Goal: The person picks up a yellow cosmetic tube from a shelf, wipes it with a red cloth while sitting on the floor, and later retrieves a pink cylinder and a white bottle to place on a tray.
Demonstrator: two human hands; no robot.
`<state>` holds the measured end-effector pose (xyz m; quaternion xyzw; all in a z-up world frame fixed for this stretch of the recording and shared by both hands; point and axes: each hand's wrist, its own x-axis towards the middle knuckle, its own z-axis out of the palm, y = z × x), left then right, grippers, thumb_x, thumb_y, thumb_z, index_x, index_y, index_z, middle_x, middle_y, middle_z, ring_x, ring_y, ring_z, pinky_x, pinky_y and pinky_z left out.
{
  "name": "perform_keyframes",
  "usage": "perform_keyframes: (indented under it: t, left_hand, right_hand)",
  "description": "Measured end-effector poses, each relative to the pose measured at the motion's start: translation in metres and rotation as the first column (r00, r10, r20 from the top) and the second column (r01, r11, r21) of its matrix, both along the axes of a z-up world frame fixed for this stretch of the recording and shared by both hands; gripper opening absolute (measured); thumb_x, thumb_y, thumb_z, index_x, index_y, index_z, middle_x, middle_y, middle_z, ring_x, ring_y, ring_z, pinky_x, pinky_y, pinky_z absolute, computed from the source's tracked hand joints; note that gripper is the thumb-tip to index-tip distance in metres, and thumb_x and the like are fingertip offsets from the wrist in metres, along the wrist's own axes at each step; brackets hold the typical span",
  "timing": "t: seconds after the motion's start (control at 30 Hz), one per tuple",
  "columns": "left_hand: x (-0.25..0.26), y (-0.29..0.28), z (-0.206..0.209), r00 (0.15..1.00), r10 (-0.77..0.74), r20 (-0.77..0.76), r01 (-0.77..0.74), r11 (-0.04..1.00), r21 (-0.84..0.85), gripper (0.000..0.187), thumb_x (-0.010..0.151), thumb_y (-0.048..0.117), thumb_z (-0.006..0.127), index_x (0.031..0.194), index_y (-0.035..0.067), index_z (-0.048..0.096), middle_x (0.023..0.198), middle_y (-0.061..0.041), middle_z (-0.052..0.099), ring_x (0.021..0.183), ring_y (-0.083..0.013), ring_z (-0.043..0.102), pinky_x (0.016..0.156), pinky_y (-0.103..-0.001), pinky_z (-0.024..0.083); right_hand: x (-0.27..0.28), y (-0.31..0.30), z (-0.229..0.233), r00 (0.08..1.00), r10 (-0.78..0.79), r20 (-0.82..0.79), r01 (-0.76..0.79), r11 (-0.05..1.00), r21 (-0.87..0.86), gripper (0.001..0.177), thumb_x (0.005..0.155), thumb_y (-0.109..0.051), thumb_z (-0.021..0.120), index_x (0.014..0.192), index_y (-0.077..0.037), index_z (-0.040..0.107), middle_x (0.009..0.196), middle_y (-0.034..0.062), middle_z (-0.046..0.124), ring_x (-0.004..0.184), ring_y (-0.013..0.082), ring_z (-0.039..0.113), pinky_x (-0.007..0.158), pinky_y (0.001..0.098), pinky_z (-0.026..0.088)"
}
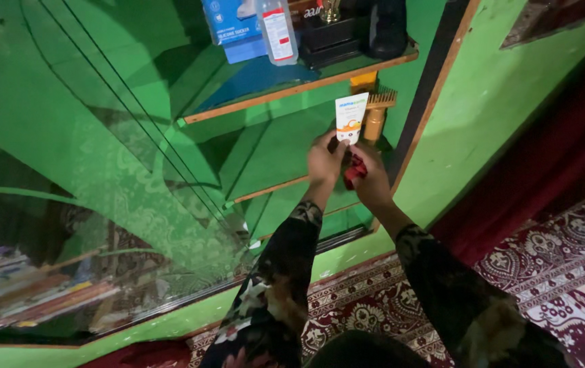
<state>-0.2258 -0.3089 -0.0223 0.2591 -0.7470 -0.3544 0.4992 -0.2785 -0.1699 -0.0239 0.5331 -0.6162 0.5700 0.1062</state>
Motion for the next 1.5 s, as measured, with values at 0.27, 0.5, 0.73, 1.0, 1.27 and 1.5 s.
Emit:
perform_keyframes:
  t: [0.27,0.5,0.73,1.0,1.27,1.5]
  left_hand:
    - [-0.011,-0.022,-0.004,0.987,-0.129,0.099,0.125,0.991,0.047,0.044,0.088,0.031,0.077,0.125,0.010,0.069,0.122,-0.019,0.071,0.110,-0.0352,0.071,0.093,-0.041,0.056]
    - [-0.021,-0.036,-0.012,0.954,-0.134,0.269,0.145,0.989,-0.022,0.051,0.089,0.033,0.079,0.132,0.010,0.065,0.127,-0.020,0.069,0.114,-0.0352,0.067,0.097,-0.041,0.055]
    - [0.000,-0.016,-0.025,0.974,-0.106,0.198,0.134,0.982,-0.136,0.068,0.084,0.012,0.077,0.147,0.006,0.049,0.139,-0.019,0.060,0.124,-0.0364,0.061,0.105,-0.042,0.050]
    - [0.052,0.024,-0.010,0.978,-0.184,0.102,0.201,0.961,-0.192,0.062,0.087,-0.001,0.066,0.147,0.000,0.049,0.142,-0.025,0.056,0.130,-0.0411,0.055,0.111,-0.044,0.046]
    - [0.037,0.005,-0.031,0.980,-0.155,0.124,0.183,0.946,-0.269,0.065,0.087,0.006,0.068,0.148,0.001,0.046,0.142,-0.026,0.054,0.130,-0.0434,0.052,0.109,-0.048,0.043]
    - [0.023,-0.008,-0.039,0.937,-0.145,0.316,0.223,0.948,-0.226,0.064,0.090,0.013,0.068,0.151,0.010,0.048,0.137,-0.020,0.061,0.127,-0.0382,0.060,0.110,-0.046,0.048]
  right_hand:
    - [0.008,-0.001,0.008,0.994,-0.111,0.016,0.109,0.988,0.107,0.054,0.077,0.013,0.066,0.129,0.000,0.061,0.131,0.0168,0.062,0.123,0.0334,0.059,0.108,0.0393,0.048]
    - [-0.002,-0.009,-0.019,0.993,-0.056,0.102,0.053,0.998,0.034,0.060,0.072,0.014,0.065,0.129,-0.003,0.059,0.138,0.0191,0.056,0.127,0.0343,0.056,0.107,0.0393,0.048]
    - [0.001,-0.003,-0.022,0.969,-0.160,0.187,0.137,0.982,0.132,0.060,0.069,0.015,0.058,0.124,-0.005,0.066,0.126,0.0166,0.065,0.121,0.0335,0.065,0.105,0.0392,0.053]
    - [0.028,0.021,-0.027,0.850,-0.252,0.463,0.208,0.967,0.145,0.066,0.072,0.013,0.056,0.133,-0.010,0.066,0.130,0.0152,0.064,0.120,0.0283,0.062,0.100,0.0358,0.053]
    - [-0.002,0.002,-0.034,0.876,-0.151,0.458,0.116,0.988,0.103,0.062,0.079,0.012,0.057,0.137,-0.010,0.063,0.124,0.0144,0.068,0.118,0.0267,0.062,0.100,0.0336,0.050]
    - [-0.005,-0.013,-0.029,0.957,-0.002,0.290,-0.026,0.995,0.093,0.072,0.074,0.012,0.048,0.142,-0.008,0.059,0.126,0.0152,0.070,0.122,0.0261,0.062,0.103,0.0347,0.047]
